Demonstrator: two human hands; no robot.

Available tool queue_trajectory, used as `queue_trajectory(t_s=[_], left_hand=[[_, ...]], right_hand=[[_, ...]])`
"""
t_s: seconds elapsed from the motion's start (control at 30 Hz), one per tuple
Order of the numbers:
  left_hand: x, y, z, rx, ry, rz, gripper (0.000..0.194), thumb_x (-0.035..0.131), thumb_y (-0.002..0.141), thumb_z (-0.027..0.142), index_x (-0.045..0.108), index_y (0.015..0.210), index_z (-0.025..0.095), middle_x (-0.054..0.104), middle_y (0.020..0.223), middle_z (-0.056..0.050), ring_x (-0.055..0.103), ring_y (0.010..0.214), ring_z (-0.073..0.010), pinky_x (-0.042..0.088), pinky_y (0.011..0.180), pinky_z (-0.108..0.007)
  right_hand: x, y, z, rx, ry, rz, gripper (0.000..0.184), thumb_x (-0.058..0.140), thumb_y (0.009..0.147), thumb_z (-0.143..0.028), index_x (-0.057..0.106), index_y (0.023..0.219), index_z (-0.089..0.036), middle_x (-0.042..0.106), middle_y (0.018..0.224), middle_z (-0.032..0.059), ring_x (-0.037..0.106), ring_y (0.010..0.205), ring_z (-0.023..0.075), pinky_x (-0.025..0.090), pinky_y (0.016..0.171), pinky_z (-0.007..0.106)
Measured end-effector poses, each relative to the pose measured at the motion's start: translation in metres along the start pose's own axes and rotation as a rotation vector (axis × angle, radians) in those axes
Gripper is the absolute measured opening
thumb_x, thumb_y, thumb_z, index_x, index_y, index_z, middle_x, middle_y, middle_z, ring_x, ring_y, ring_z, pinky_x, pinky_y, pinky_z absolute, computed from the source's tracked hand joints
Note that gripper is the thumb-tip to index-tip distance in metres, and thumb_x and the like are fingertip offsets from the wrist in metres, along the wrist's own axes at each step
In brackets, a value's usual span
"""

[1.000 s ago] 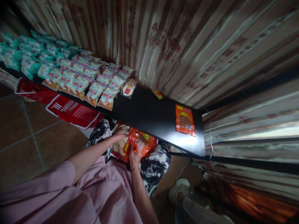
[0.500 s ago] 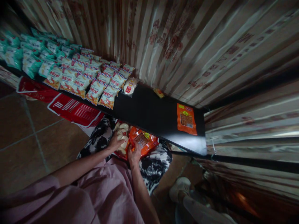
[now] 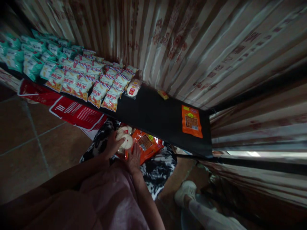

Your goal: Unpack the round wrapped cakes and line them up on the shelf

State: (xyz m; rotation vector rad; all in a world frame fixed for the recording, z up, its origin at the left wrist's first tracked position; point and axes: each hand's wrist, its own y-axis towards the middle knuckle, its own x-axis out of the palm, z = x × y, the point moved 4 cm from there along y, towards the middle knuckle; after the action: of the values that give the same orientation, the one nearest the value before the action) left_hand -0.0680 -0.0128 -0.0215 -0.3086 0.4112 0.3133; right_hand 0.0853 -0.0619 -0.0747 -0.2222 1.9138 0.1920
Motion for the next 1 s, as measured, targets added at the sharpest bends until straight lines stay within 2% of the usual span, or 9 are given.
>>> queue_trajectory(t_s=[0.1, 0.27, 0.37, 0.47, 0.53, 0.6, 0.67, 0.8, 1.0], left_hand=[[0.015, 0.006, -0.015, -0.059, -0.073, -0.116, 0.047, 0.065, 0.073, 0.029, 0.052, 0.117, 0.016, 0.065, 0.11, -0.009, 0.062, 0.101, -0.0237, 0.048, 0.092, -0.037], [0.036, 0.012, -0.038, -0.116, -0.045, -0.245, 0.051, 0.06, 0.08, 0.027, 0.045, 0.127, 0.014, 0.063, 0.117, -0.011, 0.062, 0.104, -0.0226, 0.046, 0.095, -0.035], [0.04, 0.015, -0.044, -0.117, -0.046, -0.253, 0.054, 0.058, 0.082, 0.031, 0.042, 0.132, 0.017, 0.061, 0.123, -0.011, 0.058, 0.112, -0.023, 0.044, 0.099, -0.036], [0.041, 0.016, -0.047, -0.096, -0.048, -0.282, 0.056, 0.06, 0.081, 0.032, 0.042, 0.133, 0.018, 0.062, 0.122, -0.01, 0.056, 0.115, -0.0232, 0.044, 0.1, -0.036], [0.042, 0.014, -0.048, -0.08, -0.034, -0.322, 0.058, 0.062, 0.08, 0.033, 0.043, 0.132, 0.018, 0.063, 0.119, -0.01, 0.058, 0.113, -0.0238, 0.044, 0.099, -0.036], [0.043, 0.011, -0.048, -0.066, 0.01, -0.329, 0.059, 0.061, 0.079, 0.033, 0.043, 0.132, 0.015, 0.062, 0.121, -0.013, 0.057, 0.114, -0.0253, 0.044, 0.099, -0.037], [0.042, 0.008, -0.049, -0.018, 0.068, -0.282, 0.062, 0.058, 0.081, 0.031, 0.037, 0.136, 0.011, 0.054, 0.131, -0.018, 0.05, 0.124, -0.027, 0.038, 0.105, -0.039], [0.042, -0.001, -0.047, 0.219, 0.139, -0.202, 0.066, 0.049, 0.083, 0.026, 0.025, 0.141, 0.008, 0.031, 0.148, -0.02, 0.027, 0.14, -0.0256, 0.025, 0.114, -0.041], [0.039, -0.015, -0.038, 0.471, 0.248, -0.211, 0.064, 0.046, 0.084, 0.027, 0.024, 0.143, 0.013, 0.025, 0.152, -0.015, 0.015, 0.143, -0.0242, 0.018, 0.118, -0.042]], right_hand=[[0.0, -0.001, -0.003, -0.068, 0.07, -0.069, 0.064, 0.066, 0.073, -0.045, 0.05, 0.132, -0.025, 0.038, 0.146, 0.0109, 0.022, 0.138, 0.0331, 0.023, 0.108, 0.053], [-0.015, 0.007, 0.007, -0.024, 0.433, -0.121, 0.047, 0.068, 0.071, -0.047, 0.065, 0.113, -0.027, 0.057, 0.127, 0.0075, 0.038, 0.129, 0.0301, 0.026, 0.109, 0.052], [-0.025, 0.011, 0.021, 0.179, 0.78, -0.061, 0.034, 0.064, 0.074, -0.046, 0.069, 0.1, -0.024, 0.064, 0.115, 0.0056, 0.051, 0.117, 0.0259, 0.035, 0.104, 0.047], [-0.024, 0.011, 0.034, 0.462, 1.176, 0.004, 0.04, 0.06, 0.076, -0.048, 0.065, 0.107, -0.022, 0.067, 0.109, 0.0048, 0.06, 0.101, 0.0221, 0.047, 0.091, 0.04], [-0.02, 0.012, 0.037, 0.575, 1.324, 0.028, 0.044, 0.061, 0.075, -0.049, 0.063, 0.107, -0.02, 0.069, 0.101, 0.0041, 0.063, 0.091, 0.02, 0.051, 0.081, 0.036], [-0.016, 0.014, 0.039, 0.631, 1.346, 0.072, 0.043, 0.065, 0.07, -0.049, 0.064, 0.098, -0.018, 0.07, 0.09, 0.0028, 0.063, 0.081, 0.018, 0.051, 0.073, 0.031], [-0.013, 0.016, 0.041, 0.69, 1.334, 0.166, 0.041, 0.068, 0.065, -0.049, 0.063, 0.09, -0.016, 0.068, 0.079, 0.0004, 0.061, 0.072, 0.0154, 0.05, 0.067, 0.028], [-0.011, 0.017, 0.04, 0.76, 1.401, 0.284, 0.035, 0.07, 0.062, -0.046, 0.06, 0.08, -0.018, 0.065, 0.069, -0.0032, 0.06, 0.063, 0.0124, 0.049, 0.064, 0.026], [-0.02, 0.016, 0.038, 0.832, 1.491, 0.343, 0.032, 0.071, 0.058, -0.044, 0.058, 0.075, -0.02, 0.063, 0.065, -0.0036, 0.058, 0.059, 0.0118, 0.049, 0.061, 0.026]])
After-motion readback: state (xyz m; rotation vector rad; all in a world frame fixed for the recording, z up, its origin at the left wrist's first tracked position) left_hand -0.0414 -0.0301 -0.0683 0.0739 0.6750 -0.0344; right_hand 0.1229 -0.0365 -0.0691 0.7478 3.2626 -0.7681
